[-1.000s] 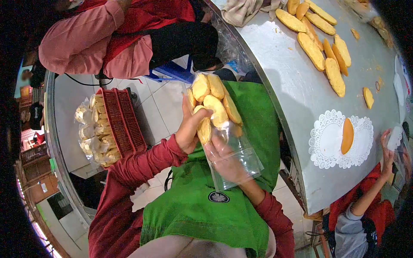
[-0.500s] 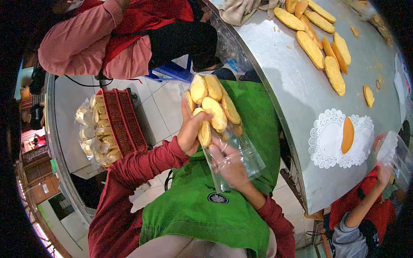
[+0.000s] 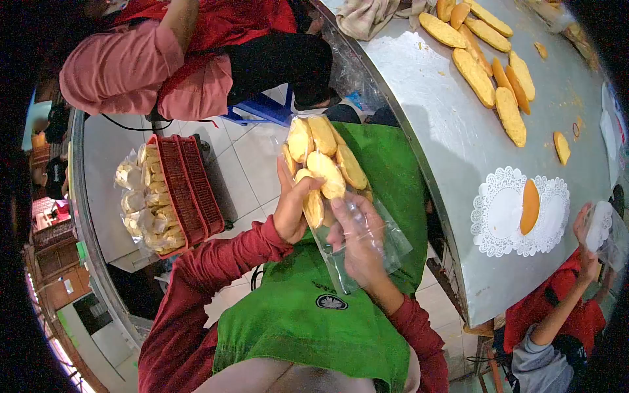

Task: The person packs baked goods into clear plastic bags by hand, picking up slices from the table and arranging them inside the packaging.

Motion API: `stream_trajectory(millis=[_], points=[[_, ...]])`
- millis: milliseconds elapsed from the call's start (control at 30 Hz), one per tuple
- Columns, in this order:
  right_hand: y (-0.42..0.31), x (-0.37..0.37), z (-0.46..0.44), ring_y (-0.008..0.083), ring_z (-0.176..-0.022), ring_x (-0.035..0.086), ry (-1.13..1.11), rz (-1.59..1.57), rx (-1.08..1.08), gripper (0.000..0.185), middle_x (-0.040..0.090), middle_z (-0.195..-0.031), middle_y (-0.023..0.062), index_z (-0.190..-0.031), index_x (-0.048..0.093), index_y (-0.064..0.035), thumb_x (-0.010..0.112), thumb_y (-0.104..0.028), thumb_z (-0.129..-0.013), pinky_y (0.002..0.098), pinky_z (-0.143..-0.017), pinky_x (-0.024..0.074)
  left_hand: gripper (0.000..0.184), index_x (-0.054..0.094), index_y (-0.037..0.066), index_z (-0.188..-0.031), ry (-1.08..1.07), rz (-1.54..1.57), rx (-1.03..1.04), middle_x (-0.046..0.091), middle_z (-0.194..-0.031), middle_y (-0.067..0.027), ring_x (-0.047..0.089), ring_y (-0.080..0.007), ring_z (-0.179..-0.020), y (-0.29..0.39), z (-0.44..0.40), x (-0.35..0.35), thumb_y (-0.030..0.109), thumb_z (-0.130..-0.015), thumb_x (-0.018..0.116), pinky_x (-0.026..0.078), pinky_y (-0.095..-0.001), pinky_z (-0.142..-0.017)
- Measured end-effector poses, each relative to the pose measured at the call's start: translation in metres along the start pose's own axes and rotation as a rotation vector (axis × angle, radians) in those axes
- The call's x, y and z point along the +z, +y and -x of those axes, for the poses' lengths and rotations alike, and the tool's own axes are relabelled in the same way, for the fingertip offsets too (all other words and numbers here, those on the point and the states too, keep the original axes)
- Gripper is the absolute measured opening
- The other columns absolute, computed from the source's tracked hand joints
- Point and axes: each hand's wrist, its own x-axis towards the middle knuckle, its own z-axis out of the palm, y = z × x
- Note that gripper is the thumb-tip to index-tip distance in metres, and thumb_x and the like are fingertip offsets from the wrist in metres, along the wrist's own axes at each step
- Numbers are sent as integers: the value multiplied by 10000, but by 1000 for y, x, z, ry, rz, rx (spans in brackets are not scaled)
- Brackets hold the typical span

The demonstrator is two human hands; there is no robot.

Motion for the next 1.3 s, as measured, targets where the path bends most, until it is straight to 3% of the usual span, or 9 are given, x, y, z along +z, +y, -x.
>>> stream_trajectory(millis=[300, 400, 600, 800, 900, 1000, 1133, 1167, 1300], points=[[-5, 1, 4, 59, -626, 536, -155, -137, 25, 266, 628, -935, 40, -1083, 474, -52, 564, -239, -916, 186, -511, 397, 902, -64, 169, -1422, -87, 34, -11, 294, -1345, -144, 395, -262, -1217, 1, 8, -2, 10, -798, 568, 411, -381, -973], [1, -8, 1, 84, -711, 574, -228, -186, 23, 278, 624, -1058, 64, -1188, 464, -66, 506, -194, -945, 193, -554, 430, 863, -39, 172, -1415, -119, 1, 47, 311, -1328, -141, 420, -251, -1188, 1, 8, -2, 34, -819, 568, 447, -362, -927], [-5, -10, -1, 104, -776, 587, -351, -178, 58, 360, 572, -1158, 86, -1250, 396, -55, 502, -201, -939, 222, -574, 464, 855, -52, 180, -1416, -112, 24, 39, 332, -1307, -139, 472, -231, -1114, 1, 10, -3, 65, -839, 569, 504, -323, -815], [-6, -15, -2, 138, -816, 606, -368, -174, 101, 417, 539, -1232, 103, -1314, 356, -73, 493, -205, -944, 234, -620, 504, 827, -55, 189, -1425, -129, 11, -28, 323, -1326, -144, 460, -242, -1137, 6, 12, 0, 80, -861, 539, 492, -339, -852], [-4, -16, -3, 137, -817, 606, -385, -195, 92, 436, 548, -1223, 88, -1334, 351, -80, 493, -212, -944, 245, -663, 499, 575, 46, 181, -1410, -14, 11, 29, 357, -1309, -131, 456, -268, -1176, -10, 3, -2, 231, -947, 383, 473, -381, -906], [-2, -8, 1, 119, -682, 597, -245, -177, 21, 460, 577, -1138, 96, -1311, 363, -37, 513, -253, -933, 204, -495, 444, 501, 96, 186, -1412, 48, 71, 58, 351, -1338, -135, 452, -289, -1195, -16, -7, -16, 304, -974, 309, 445, -418, -947], [0, -14, -6, 107, -576, 548, -262, -180, 50, 473, 588, -930, 56, -1309, 364, -32, 532, -247, -923, 203, -448, 409, 528, 257, 117, -1386, 353, 19, -121, 381, -1365, -142, 466, -256, -1191, -14, -22, -21, 420, -958, 320, 409, -397, -989], [0, -14, -6, 105, -557, 535, -289, -168, 52, 475, 579, -876, 43, -1311, 363, -34, 535, -243, -921, 205, -442, 402, 617, 245, 119, -1380, 125, 145, -89, 397, -1333, -108, 477, -272, -1150, -52, -46, -59, 521, -919, 326, 426, -405, -937], [-3, -11, -7, 105, -517, 518, -304, -137, 50, 490, 540, -720, 12, -1322, 355, -46, 541, -247, -916, 213, -425, 378, 624, 402, 67, -1322, -124, 378, -30, 529, -1238, -128, 535, -258, -1117, -27, -52, -25, 532, -911, 335, 426, -387, -967]])
